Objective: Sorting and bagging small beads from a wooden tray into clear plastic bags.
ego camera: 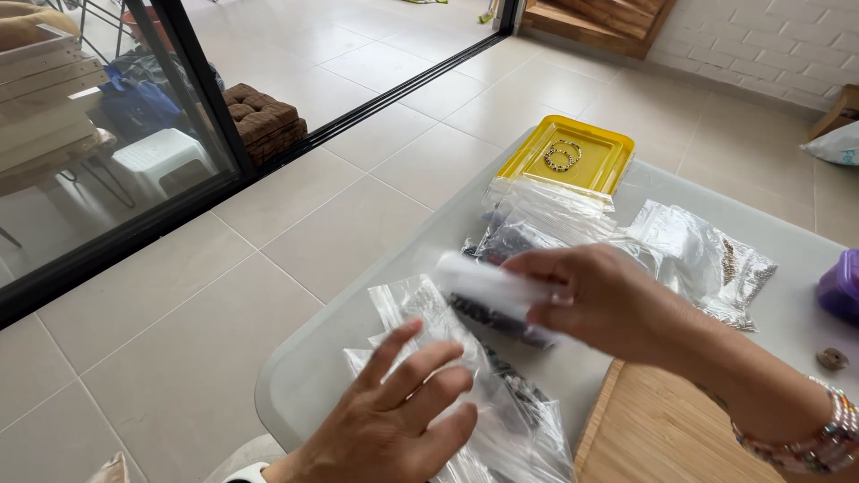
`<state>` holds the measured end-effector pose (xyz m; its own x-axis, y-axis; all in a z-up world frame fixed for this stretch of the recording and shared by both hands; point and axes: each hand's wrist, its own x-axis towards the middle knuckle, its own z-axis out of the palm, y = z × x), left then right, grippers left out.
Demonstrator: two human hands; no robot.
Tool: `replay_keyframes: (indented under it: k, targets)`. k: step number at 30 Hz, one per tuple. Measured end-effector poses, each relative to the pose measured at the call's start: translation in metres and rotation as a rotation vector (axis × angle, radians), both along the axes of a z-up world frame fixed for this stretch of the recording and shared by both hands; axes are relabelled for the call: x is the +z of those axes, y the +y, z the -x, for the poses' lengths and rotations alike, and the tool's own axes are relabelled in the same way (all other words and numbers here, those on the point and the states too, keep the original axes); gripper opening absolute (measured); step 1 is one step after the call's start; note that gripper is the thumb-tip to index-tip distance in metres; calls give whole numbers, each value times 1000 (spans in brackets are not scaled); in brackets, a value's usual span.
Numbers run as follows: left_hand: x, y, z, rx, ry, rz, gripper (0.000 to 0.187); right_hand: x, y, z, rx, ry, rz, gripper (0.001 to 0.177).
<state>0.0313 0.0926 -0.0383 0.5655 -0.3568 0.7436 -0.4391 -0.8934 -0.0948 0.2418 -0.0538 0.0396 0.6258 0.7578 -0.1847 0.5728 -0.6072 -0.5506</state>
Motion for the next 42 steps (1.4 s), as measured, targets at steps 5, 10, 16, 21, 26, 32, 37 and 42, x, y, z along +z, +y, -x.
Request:
replay_keyframes:
  k: [5,10,16,21,26,32,37,42]
  targets:
    - [7,1,-10,-82,135,27,24,27,-15,5,684,327,98,40]
    - [9,5,-10,-119,29,-30,32,10,-20,-66,-117,-363,329,78]
    - [5,1,-11,-177,68,104,20,-37,-15,-79,-203,-162,189,78]
    - [9,-1,-22,-133,-28,7,18,-22,0,-56,-158,35,-39,54]
    - [-3,5,-23,-137,20,-22,20,-15,-11,-19,25,-57,-32,12]
    - [0,12,-29,-177,144,-47,23,12,-17,-16,679,235,162,52]
    - [-20,13,-32,-144,69,-43,24,-21,3,-114,-259,-47,-51,88]
    - [-21,9,-33,-140,89,122,15,-51,12,-126,-195,-146,0,54]
